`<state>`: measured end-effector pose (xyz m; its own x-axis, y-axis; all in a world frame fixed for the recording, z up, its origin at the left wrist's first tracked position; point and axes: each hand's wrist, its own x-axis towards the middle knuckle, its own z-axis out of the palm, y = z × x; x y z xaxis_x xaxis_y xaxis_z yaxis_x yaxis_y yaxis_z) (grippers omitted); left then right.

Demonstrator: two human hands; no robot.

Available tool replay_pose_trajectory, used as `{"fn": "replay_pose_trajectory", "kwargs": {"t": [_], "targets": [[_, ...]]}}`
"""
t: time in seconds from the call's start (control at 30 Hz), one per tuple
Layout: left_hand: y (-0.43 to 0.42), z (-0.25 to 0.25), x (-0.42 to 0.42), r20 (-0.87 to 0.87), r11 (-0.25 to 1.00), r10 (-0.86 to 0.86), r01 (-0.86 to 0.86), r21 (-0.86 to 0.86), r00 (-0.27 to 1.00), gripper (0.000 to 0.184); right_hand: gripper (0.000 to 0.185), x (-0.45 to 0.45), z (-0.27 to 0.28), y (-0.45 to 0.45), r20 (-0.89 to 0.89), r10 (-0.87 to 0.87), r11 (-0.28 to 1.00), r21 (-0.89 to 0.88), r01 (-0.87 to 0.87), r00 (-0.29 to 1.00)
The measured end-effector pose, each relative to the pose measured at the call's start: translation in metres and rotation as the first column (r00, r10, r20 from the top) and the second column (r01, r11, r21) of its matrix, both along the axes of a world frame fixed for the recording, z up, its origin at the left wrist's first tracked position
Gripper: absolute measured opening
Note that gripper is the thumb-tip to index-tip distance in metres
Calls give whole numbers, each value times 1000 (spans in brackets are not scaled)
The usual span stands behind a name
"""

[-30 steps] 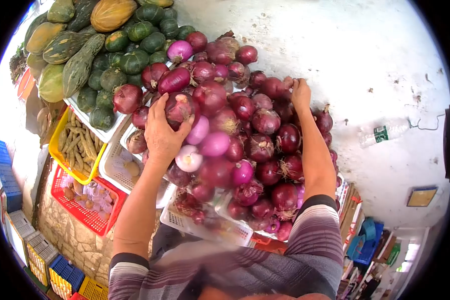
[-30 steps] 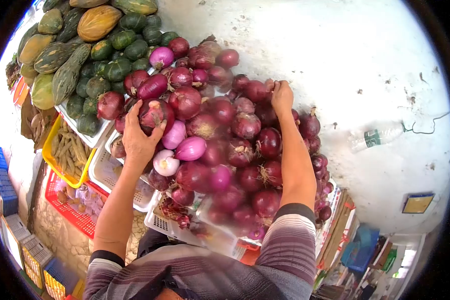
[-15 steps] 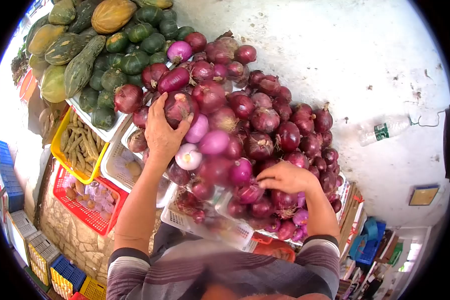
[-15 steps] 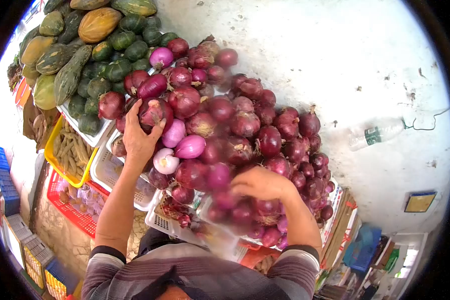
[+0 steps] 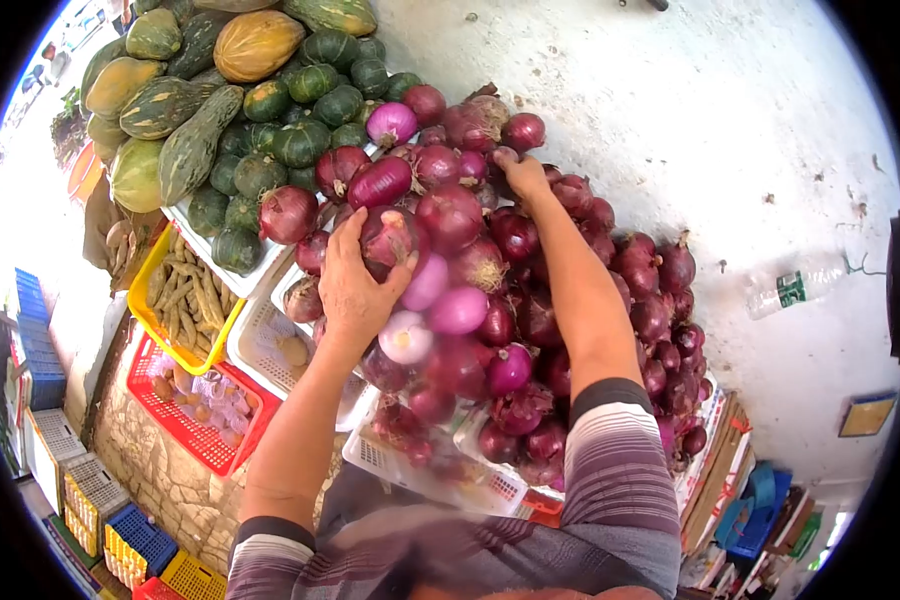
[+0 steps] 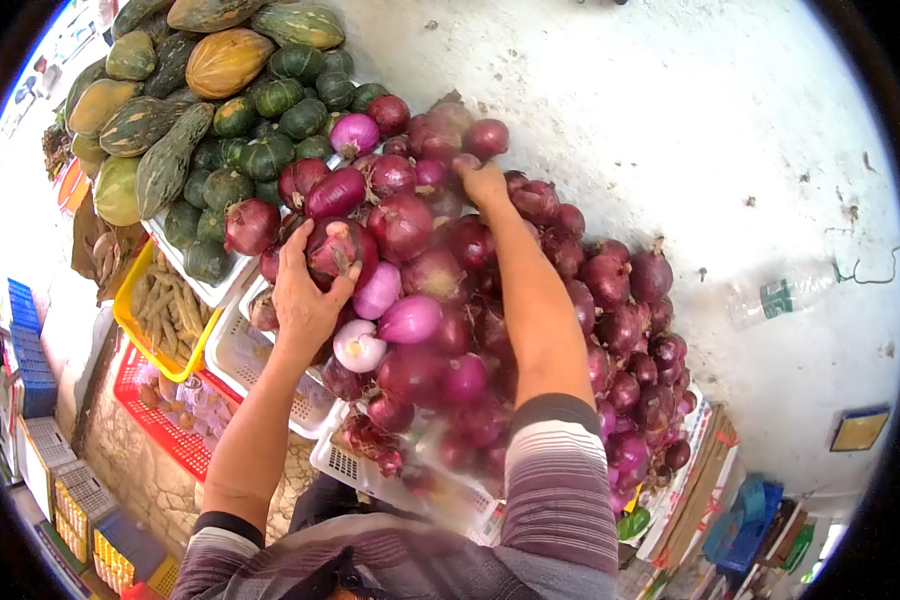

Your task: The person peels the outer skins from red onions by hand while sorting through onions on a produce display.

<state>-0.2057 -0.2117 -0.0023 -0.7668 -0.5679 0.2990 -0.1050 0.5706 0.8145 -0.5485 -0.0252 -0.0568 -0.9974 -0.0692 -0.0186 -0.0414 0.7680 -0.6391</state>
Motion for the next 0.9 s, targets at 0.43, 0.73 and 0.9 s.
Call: {"fn": "replay_pose_trajectory", "kwargs": {"t": [0.43,0.73,0.9], "targets": [[-3,-1,0,24,1000,-16,16,20,1000,85,71,60,72,51,-212,311,951,68,-303,927],[-3,-5,0,-2,999,-23,23,22,1000,84,49,109,136,116,155,383,922,-4,-387,911],[-2,-5,-1,-11,1000,-5,5,8,1000,83,37,71,128,69,-1,438,894,106,-436,899]]}}
